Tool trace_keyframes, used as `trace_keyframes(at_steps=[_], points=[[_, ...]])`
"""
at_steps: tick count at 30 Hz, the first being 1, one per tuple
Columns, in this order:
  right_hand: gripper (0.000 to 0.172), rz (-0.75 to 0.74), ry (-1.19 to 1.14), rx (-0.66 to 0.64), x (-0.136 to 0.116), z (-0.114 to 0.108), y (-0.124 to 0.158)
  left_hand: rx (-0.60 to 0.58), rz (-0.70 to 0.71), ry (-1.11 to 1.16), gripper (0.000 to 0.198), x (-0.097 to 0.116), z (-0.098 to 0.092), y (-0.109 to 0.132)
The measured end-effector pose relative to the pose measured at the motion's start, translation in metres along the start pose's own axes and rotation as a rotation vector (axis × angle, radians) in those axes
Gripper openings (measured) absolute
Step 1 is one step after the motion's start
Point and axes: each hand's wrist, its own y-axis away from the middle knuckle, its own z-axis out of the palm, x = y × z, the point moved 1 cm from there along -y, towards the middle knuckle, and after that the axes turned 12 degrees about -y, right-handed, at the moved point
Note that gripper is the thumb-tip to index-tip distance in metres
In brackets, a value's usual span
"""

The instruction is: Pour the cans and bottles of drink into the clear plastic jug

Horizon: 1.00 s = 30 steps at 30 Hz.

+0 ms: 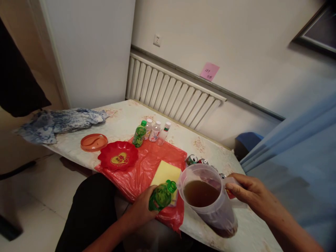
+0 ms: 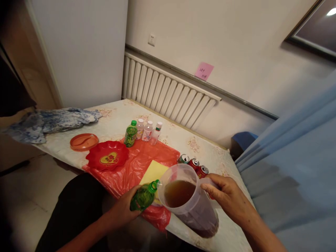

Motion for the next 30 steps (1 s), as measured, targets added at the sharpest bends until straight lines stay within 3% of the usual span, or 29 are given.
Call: trace_keyframes(at_steps=[30], points=[[0.047, 0.028, 0.070, -0.082, -0.0069, -0.0043, -0.0054, 0.016, 0.026, -0.066, 0.061, -0.0053, 0.0032, -0.0002]])
